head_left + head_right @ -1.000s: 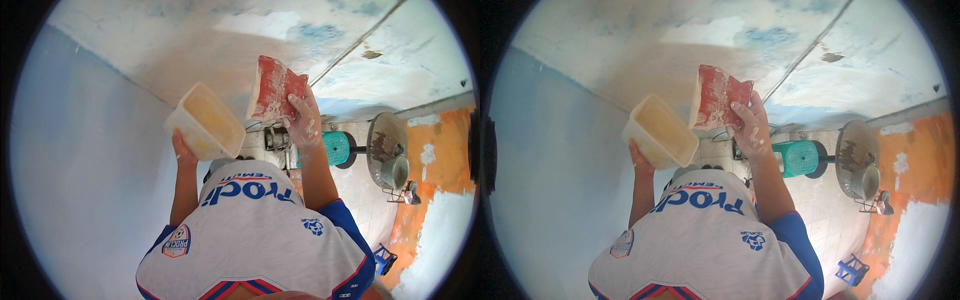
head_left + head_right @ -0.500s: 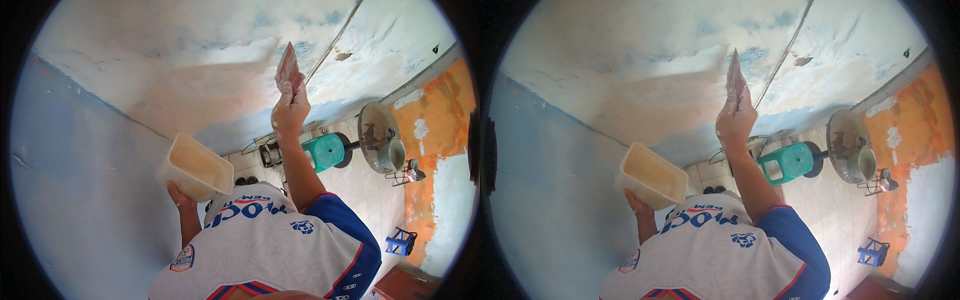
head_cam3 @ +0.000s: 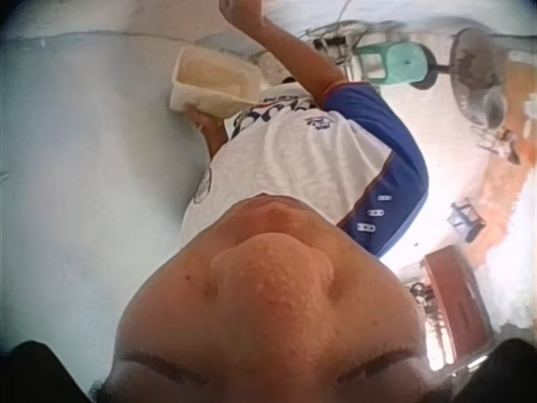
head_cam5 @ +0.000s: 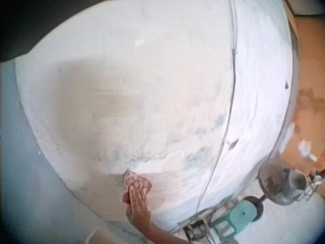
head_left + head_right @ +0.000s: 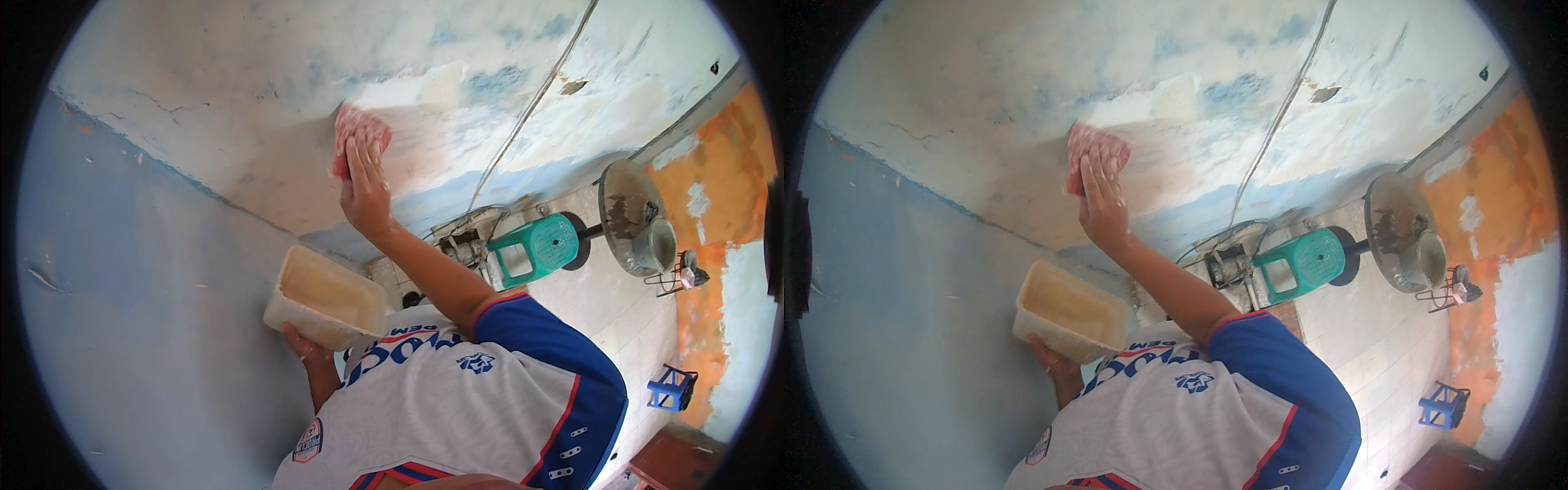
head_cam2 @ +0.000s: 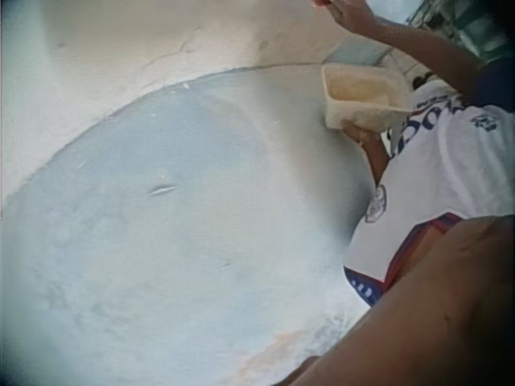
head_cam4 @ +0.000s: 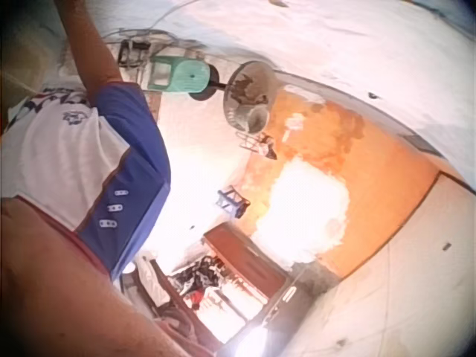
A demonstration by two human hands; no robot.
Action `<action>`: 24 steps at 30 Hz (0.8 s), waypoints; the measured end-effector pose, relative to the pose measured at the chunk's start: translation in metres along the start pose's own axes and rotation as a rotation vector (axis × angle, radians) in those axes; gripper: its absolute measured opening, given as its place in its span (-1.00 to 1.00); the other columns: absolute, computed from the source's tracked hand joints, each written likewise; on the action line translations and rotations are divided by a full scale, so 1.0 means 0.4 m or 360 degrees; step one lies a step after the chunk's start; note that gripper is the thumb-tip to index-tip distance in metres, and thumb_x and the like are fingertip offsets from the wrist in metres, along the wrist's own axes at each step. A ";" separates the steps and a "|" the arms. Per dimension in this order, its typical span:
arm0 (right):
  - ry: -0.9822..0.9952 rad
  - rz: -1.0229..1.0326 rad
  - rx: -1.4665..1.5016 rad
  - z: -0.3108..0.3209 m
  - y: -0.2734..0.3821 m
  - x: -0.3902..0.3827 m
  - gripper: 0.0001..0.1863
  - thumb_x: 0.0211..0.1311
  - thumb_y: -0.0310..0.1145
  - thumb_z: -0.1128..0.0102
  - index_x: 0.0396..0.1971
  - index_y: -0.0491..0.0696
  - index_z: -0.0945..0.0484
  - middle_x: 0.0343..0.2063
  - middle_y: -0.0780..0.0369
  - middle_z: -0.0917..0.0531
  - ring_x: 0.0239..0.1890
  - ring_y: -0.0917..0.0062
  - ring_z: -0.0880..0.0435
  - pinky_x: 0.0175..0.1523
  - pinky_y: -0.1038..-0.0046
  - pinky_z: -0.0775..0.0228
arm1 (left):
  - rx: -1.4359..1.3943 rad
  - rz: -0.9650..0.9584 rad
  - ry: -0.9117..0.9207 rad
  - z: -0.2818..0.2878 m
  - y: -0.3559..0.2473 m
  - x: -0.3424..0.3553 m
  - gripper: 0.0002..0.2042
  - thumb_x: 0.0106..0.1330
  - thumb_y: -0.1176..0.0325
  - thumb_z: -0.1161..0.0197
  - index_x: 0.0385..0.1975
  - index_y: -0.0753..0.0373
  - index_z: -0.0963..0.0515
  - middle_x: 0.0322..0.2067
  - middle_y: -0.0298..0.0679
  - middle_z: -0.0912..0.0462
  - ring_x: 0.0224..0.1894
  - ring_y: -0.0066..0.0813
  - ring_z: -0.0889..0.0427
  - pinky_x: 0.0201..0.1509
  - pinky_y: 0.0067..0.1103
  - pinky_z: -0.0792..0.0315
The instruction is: The person applies plaster to a wall using a red scraper, repeatedly dipping the scraper into a container of plaster.
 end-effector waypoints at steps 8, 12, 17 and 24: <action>-0.0646 -0.0314 -0.0417 0.336 -0.123 0.126 -0.52 0.43 -0.62 0.04 0.32 -0.36 -0.35 0.24 -0.15 -0.52 0.28 0.05 -0.56 0.31 0.31 -0.45 | -0.0089 0.0016 -0.0027 0.046 0.021 0.017 -0.11 0.35 -0.37 -0.10 0.48 0.19 -0.14 0.42 -0.07 -0.27 0.43 -0.01 -0.30 0.47 -0.13 -0.26; -0.0136 -0.0111 -0.0371 0.079 -0.113 0.076 -0.51 0.32 -0.55 -0.11 0.26 -0.30 -0.44 0.20 -0.17 -0.53 0.30 -0.05 -0.49 0.34 0.17 -0.38 | -0.0131 0.0036 0.0067 0.004 0.023 0.026 -0.12 0.35 -0.36 -0.09 0.48 0.17 -0.15 0.42 -0.07 -0.27 0.43 -0.02 -0.30 0.47 -0.12 -0.27; 0.0217 -0.0087 -0.0011 0.123 -0.018 -0.003 -0.37 0.23 -0.72 -0.05 0.36 -0.28 -0.34 0.25 -0.16 -0.51 0.27 0.00 -0.56 0.30 0.25 -0.47 | -0.0099 -0.0027 0.0073 -0.021 0.015 0.015 -0.15 0.39 -0.36 -0.03 0.48 0.16 -0.15 0.43 -0.08 -0.26 0.44 -0.03 -0.30 0.47 -0.13 -0.27; -0.0229 -0.0160 -0.0518 0.229 -0.161 0.157 -0.48 0.30 -0.67 -0.01 0.29 -0.33 -0.40 0.22 -0.18 -0.53 0.26 0.00 -0.56 0.33 0.24 -0.42 | -0.0101 0.0069 0.0087 -0.051 0.033 0.028 -0.19 0.44 -0.34 0.07 0.49 0.15 -0.14 0.43 -0.09 -0.26 0.44 -0.05 -0.30 0.48 -0.15 -0.26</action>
Point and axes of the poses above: each hand's wrist, its own x-axis towards the middle knuckle, its own z-axis out of the back of the hand, y = z × x, the point moved 9 cm from there along x, towards the middle knuckle
